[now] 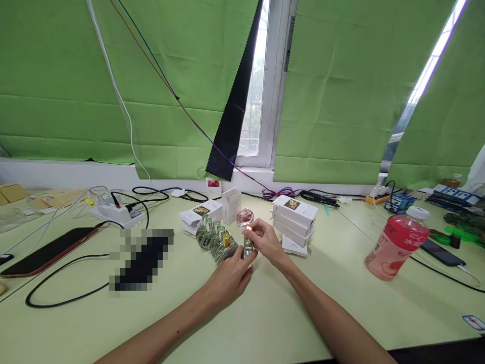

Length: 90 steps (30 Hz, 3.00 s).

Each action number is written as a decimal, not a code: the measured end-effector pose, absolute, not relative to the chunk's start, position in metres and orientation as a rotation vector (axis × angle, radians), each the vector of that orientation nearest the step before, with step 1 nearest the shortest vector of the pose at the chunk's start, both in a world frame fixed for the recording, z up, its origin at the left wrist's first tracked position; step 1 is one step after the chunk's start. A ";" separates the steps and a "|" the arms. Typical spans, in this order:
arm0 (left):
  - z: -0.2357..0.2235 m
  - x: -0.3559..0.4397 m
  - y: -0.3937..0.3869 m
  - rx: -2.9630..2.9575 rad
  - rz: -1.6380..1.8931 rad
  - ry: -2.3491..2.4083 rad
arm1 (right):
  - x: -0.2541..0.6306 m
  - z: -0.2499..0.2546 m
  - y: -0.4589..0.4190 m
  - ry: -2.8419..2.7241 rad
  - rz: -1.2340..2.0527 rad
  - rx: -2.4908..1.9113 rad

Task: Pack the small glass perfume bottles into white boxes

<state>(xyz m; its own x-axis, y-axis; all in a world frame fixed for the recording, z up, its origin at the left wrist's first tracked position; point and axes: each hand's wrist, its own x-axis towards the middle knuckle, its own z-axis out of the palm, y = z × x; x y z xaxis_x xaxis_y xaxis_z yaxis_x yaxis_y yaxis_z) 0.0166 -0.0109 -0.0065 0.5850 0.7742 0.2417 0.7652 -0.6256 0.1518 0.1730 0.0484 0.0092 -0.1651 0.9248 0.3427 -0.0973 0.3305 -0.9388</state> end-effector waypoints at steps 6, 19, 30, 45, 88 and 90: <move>-0.005 0.017 -0.012 2.750 0.455 1.346 | 0.171 0.004 0.051 -1.407 1.091 -0.809; -0.009 0.016 -0.009 2.754 0.530 1.330 | 0.168 0.007 0.046 -1.374 1.014 -0.853; -0.005 0.019 -0.011 2.745 0.455 1.343 | 0.164 0.004 0.045 -1.429 0.865 -0.872; -0.004 0.020 -0.011 2.736 0.479 1.343 | 0.164 0.001 0.044 -1.397 0.663 -0.949; -0.013 0.016 -0.006 2.626 0.548 1.279 | 0.181 -0.021 0.062 -1.740 0.249 -1.380; -0.010 0.016 -0.008 2.631 0.545 1.251 | 0.181 -0.021 0.063 -1.751 0.254 -1.374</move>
<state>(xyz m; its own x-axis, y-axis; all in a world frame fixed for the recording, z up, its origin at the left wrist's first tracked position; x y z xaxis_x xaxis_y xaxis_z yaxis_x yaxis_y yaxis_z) 0.0155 -0.0075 -0.0100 0.5795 0.7760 0.2490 0.7110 -0.6307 0.3109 0.1812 0.0626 -0.0214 -0.0110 0.8661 0.4998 0.6881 0.3692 -0.6247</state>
